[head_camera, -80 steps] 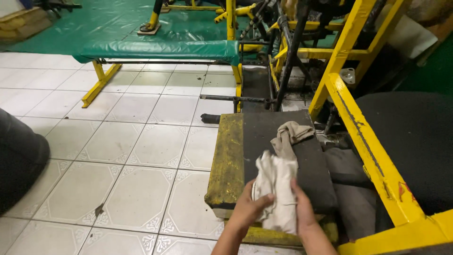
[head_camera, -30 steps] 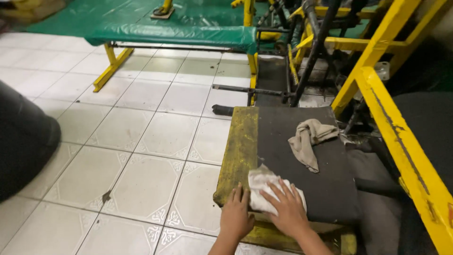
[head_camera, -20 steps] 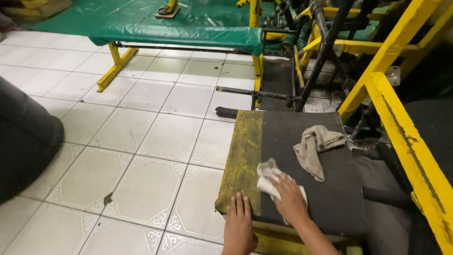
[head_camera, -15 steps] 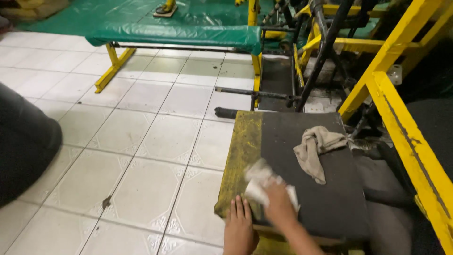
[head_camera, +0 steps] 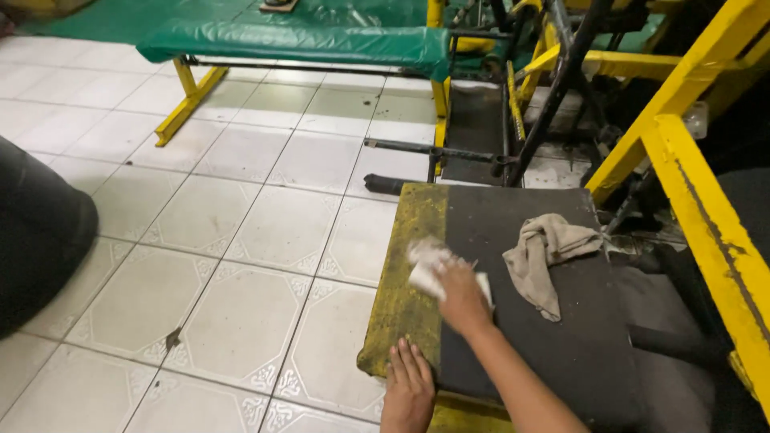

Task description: Cleaning various gym equipment and benches with a cloth.

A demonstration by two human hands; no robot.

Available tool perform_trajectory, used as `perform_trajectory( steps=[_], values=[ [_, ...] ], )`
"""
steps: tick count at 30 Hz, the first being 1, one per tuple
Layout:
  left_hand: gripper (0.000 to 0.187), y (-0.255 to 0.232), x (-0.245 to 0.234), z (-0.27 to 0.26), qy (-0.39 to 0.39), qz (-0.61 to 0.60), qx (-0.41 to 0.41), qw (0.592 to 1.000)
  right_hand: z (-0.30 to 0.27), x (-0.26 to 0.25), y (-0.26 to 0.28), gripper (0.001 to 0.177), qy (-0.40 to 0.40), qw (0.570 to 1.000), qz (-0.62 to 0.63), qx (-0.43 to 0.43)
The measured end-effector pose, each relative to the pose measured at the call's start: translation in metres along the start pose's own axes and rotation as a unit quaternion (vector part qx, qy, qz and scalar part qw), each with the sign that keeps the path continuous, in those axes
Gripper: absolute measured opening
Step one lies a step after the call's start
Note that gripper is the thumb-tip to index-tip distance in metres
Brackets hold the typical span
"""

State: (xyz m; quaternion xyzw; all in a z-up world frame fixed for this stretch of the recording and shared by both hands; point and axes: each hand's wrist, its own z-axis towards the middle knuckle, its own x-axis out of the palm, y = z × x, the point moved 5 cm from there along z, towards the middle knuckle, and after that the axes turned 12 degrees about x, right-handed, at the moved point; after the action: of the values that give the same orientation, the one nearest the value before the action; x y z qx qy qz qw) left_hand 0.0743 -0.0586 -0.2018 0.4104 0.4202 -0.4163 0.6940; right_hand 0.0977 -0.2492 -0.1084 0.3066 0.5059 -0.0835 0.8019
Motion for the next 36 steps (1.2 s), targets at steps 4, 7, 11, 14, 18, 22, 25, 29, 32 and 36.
perform_trajectory(
  steps=[4,7,11,14,18,22,25,29,32,36],
  values=[
    [0.05,0.007,-0.025,0.005,0.057,-0.059,0.006,0.997,-0.058,-0.031,0.032,0.075,0.157,0.982,0.058,-0.089],
    [0.051,0.003,-0.017,0.001,-0.017,-0.03,-0.023,0.999,-0.053,-0.049,-0.007,0.072,0.206,0.974,0.093,0.014],
    [0.054,0.011,-0.061,0.003,-0.016,-0.027,-0.018,0.999,-0.011,-0.037,-0.064,0.047,0.091,0.964,0.046,0.245],
    [0.051,0.013,-0.033,0.016,0.015,0.022,-0.009,1.0,0.006,-0.026,-0.045,0.057,-0.035,0.998,-0.004,0.049],
    [0.051,0.008,-0.035,0.008,0.033,0.007,-0.012,0.999,-0.063,-0.016,-0.015,0.065,0.05,0.998,0.005,-0.023],
    [0.074,0.045,-0.104,0.01,0.105,-0.298,-0.085,0.945,-0.108,-0.079,0.017,0.058,0.232,0.962,0.12,0.082],
    [0.066,0.064,-0.079,-0.006,0.008,-0.401,-0.14,0.905,-0.139,-0.084,-0.055,0.054,0.183,0.921,0.174,0.297],
    [0.06,0.08,-0.1,0.001,0.007,-0.515,-0.233,0.825,-0.156,-0.096,-0.074,0.057,-0.014,0.942,0.155,0.296],
    [0.059,0.075,-0.089,-0.008,-0.075,-0.514,-0.214,0.827,-0.164,-0.069,-0.012,0.057,-0.143,0.957,-0.078,0.239],
    [0.039,0.083,-0.068,-0.039,-0.203,-0.628,-0.36,0.66,-0.167,-0.01,0.082,0.059,-0.087,0.99,0.013,0.106]
  ],
)
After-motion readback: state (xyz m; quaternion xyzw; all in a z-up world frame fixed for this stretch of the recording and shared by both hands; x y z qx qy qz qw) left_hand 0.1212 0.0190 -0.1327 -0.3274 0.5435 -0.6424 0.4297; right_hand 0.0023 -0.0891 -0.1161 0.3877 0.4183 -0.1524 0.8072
